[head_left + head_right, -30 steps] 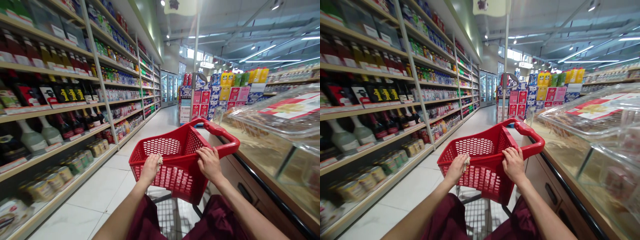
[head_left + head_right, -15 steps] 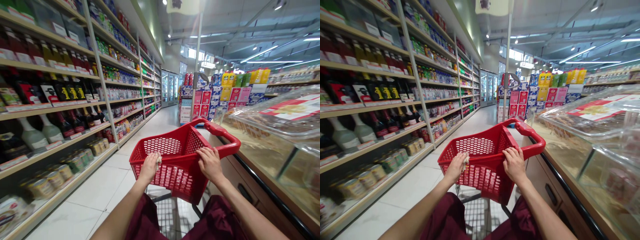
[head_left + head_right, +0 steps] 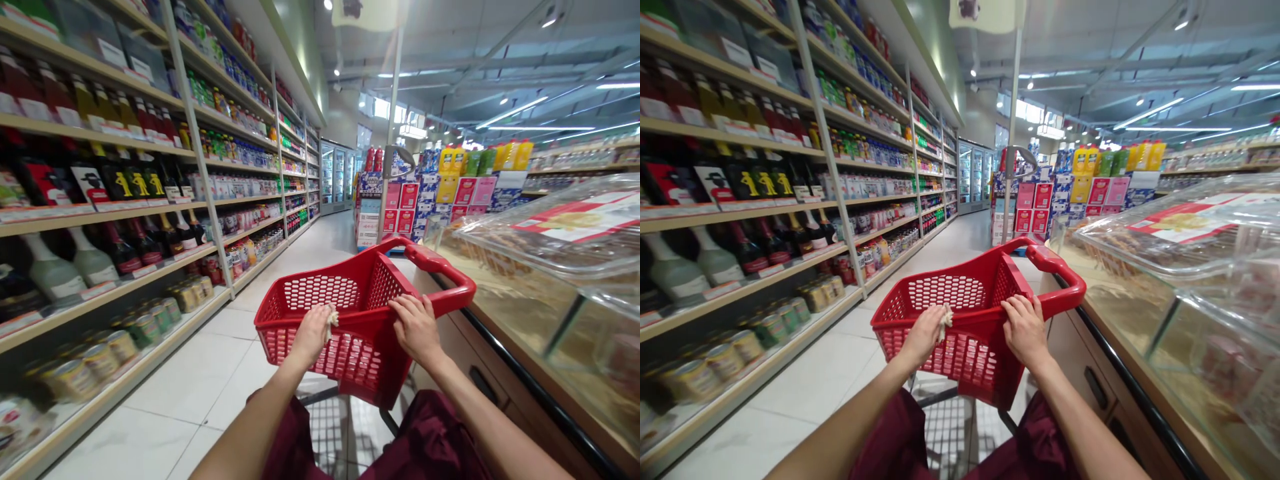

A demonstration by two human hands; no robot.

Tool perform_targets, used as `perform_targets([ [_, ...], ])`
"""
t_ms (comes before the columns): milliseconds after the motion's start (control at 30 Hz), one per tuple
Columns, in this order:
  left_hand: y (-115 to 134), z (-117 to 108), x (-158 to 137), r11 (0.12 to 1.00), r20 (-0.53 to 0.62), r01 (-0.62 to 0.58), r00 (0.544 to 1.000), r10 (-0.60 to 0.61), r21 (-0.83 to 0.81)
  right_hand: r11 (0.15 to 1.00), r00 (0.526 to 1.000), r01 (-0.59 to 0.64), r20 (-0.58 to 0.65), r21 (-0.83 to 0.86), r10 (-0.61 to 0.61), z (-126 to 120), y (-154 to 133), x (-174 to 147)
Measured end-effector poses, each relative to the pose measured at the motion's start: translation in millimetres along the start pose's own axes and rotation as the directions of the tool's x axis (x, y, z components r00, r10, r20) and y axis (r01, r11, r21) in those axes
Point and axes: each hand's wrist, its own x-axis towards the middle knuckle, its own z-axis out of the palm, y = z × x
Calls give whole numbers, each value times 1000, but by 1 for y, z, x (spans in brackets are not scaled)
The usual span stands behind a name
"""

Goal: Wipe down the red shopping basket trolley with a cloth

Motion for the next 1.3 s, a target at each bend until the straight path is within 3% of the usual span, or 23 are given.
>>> perform_targets([
  [67,-10,-5,-6,1000,-15,2,1000,-2,-6,1000,1000,4,5,-1,-4,-2,2,0],
  [233,-53,-29,-32,990,-101,139,986,-135,30,1000,1000,-10,-12,16,10,0,-2,-1],
  [300,-43,-26,-27,993,-92,120,989,-117,21,1000,999,-24,-27,20,24,2,-5,0],
  [433,13,-4,3,999,-55,14,998,-16,-44,1000,1000,-14,-21,12,15,1,-4,0],
  [500,28,0,10,996,-48,-22,999,18,-90,1000,1000,-4,-11,7,4,0,-1,-1],
  [600,13,-10,0,998,-43,-17,999,14,-68,1000,1000,-7,-1,3,7,0,3,-2],
  [700,-16,-25,-16,997,-75,83,994,-82,3,1000,1000,-20,-5,13,20,2,3,-3],
  [767,-16,-28,-15,995,-77,103,992,-102,6,999,999,-34,-18,23,35,4,0,-3],
  [933,53,-7,25,997,-30,-20,999,17,-70,1000,1000,-17,-6,10,17,3,-3,-2],
  [1000,66,-3,33,995,-18,-47,999,46,-94,1000,1000,-6,7,-2,6,2,-1,-2],
  [1067,54,-7,24,995,-8,-39,999,39,-92,1000,1000,-5,13,-10,5,0,1,-2],
  [1233,-24,-29,-21,995,-50,97,994,-96,10,1000,1000,-9,-10,5,9,1,2,-3],
  [1300,-30,-28,-24,992,-59,114,992,-111,47,1000,1000,-16,-25,7,16,3,0,-3],
])
